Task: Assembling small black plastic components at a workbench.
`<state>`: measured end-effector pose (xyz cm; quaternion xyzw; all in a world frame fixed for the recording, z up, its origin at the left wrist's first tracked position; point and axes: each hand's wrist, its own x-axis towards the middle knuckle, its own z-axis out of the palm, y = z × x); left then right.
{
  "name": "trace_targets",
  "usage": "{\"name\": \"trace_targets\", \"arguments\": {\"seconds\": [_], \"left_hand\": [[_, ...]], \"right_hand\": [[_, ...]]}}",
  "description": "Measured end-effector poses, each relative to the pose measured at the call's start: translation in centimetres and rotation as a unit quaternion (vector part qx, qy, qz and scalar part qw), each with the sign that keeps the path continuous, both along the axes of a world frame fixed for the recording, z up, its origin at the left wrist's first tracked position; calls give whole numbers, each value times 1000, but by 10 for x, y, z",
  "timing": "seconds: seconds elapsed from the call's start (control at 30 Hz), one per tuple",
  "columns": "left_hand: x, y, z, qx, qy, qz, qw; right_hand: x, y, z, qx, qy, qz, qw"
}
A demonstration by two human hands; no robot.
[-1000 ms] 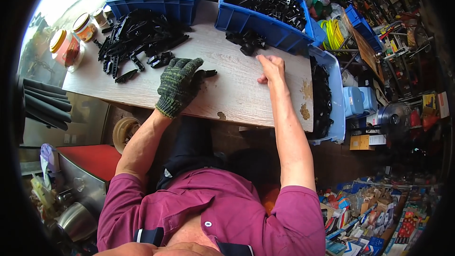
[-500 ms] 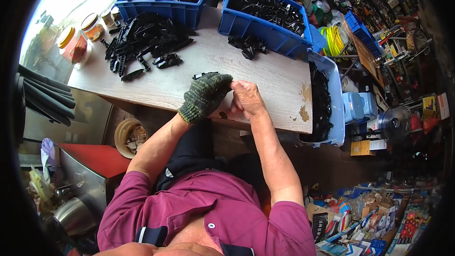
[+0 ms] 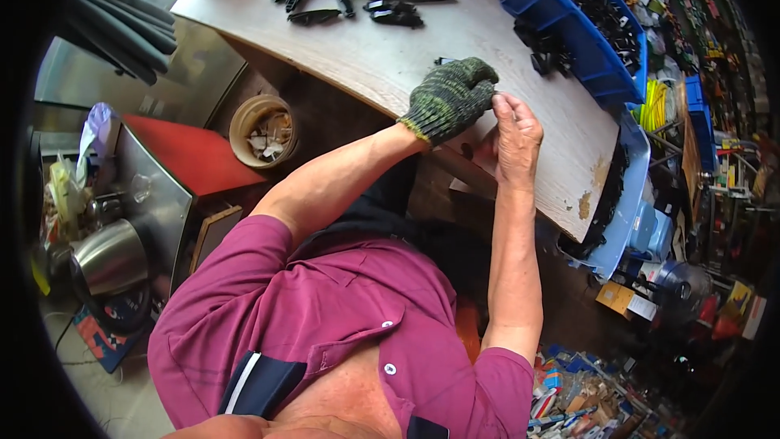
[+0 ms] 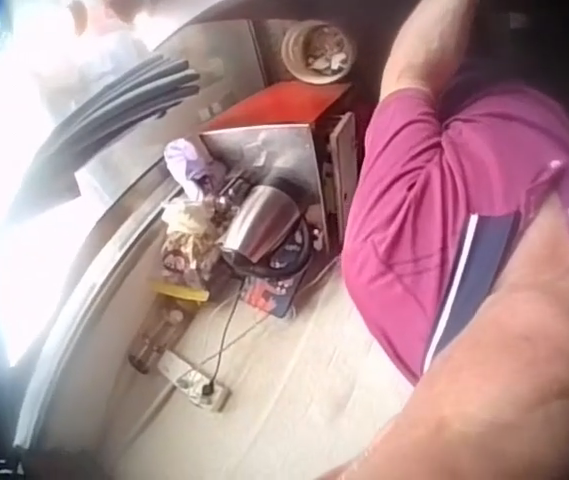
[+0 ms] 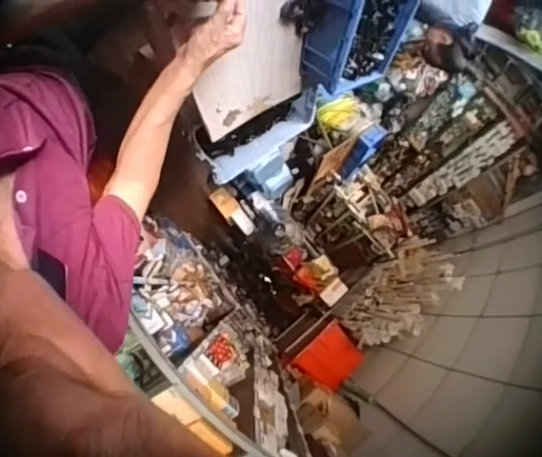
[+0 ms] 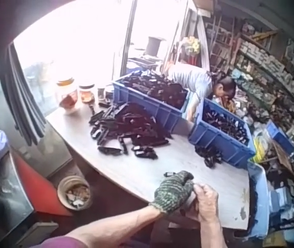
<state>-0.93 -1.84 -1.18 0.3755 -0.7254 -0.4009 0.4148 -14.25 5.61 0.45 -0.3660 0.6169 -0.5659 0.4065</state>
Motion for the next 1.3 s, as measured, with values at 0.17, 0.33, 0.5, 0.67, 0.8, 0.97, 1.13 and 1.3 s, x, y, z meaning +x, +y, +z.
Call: {"name": "trace_targets", "arguments": {"seconds": [0.17,0.33,0.5,0.67,0.8,0.97,1.13,1.3], "left_hand": [[3,1,9,79,-31,-35,996],[33,2,5,-188,-53,100,976],[48,-31,11,-270,-224,79,933],[40,-29,2,-295,-197,-21,935],[35,-3,10,-214,-98,-109,966],[26,6,16,-70,-31,-174,982],[22,4,3,-70,11,-169,983],[-2,23,-6,-175,35,-109,978]], "right_hand": [[-1,7,-1,-10,35,-9,999],[14,10,3,-50,6,-40,998],[15,10,9,-48,-45,-79,995],[18,9,9,-64,-79,-132,986],[13,9,2,-105,-68,-132,983],[20,11,12,-69,-69,-170,981],[20,11,8,-62,-43,-152,985],[4,9,-17,-107,92,-204,969]]}}
